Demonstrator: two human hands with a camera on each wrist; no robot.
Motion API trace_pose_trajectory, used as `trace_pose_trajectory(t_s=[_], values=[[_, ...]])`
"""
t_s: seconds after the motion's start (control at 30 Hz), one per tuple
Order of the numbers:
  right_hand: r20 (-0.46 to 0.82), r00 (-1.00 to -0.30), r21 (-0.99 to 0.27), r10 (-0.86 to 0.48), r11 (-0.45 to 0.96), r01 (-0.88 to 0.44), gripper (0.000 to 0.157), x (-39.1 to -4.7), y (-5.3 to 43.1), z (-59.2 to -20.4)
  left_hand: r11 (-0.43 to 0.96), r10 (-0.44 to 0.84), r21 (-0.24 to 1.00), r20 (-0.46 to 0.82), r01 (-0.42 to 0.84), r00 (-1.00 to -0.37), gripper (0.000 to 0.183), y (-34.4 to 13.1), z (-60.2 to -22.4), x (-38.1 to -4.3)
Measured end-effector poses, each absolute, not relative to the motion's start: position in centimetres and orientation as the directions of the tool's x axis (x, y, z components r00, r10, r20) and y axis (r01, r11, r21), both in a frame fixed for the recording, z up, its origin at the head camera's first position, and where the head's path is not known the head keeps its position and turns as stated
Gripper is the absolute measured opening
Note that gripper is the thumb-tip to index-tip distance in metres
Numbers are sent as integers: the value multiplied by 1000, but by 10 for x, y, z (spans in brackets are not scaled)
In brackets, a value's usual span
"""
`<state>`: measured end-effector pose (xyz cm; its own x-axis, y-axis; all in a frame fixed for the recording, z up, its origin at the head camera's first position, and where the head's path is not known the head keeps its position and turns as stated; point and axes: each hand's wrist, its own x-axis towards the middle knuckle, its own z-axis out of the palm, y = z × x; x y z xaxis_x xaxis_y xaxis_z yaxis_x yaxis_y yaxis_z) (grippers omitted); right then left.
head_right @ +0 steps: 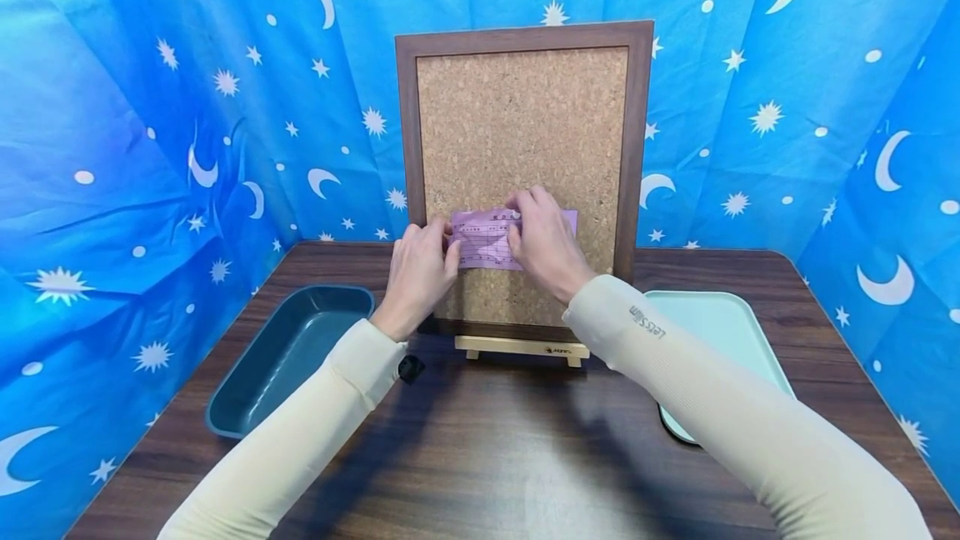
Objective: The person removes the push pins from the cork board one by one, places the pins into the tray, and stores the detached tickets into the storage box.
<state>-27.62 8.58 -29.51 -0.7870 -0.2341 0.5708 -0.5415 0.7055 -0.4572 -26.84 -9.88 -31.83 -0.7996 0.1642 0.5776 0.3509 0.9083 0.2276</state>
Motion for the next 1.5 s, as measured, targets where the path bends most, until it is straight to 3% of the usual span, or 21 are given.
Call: trace_pose_trajectory(t_s=[0.67, 1.5], values=[[548, -818, -406, -176, 799, -444, 13, -282, 76, -286, 898, 170, 230, 605, 375, -778, 12, -98, -321, -269], [595, -785, -353, -174, 821, -449, 6, -285, 77, -287, 862, 178, 271, 628, 428, -758, 10, -97, -317, -268]])
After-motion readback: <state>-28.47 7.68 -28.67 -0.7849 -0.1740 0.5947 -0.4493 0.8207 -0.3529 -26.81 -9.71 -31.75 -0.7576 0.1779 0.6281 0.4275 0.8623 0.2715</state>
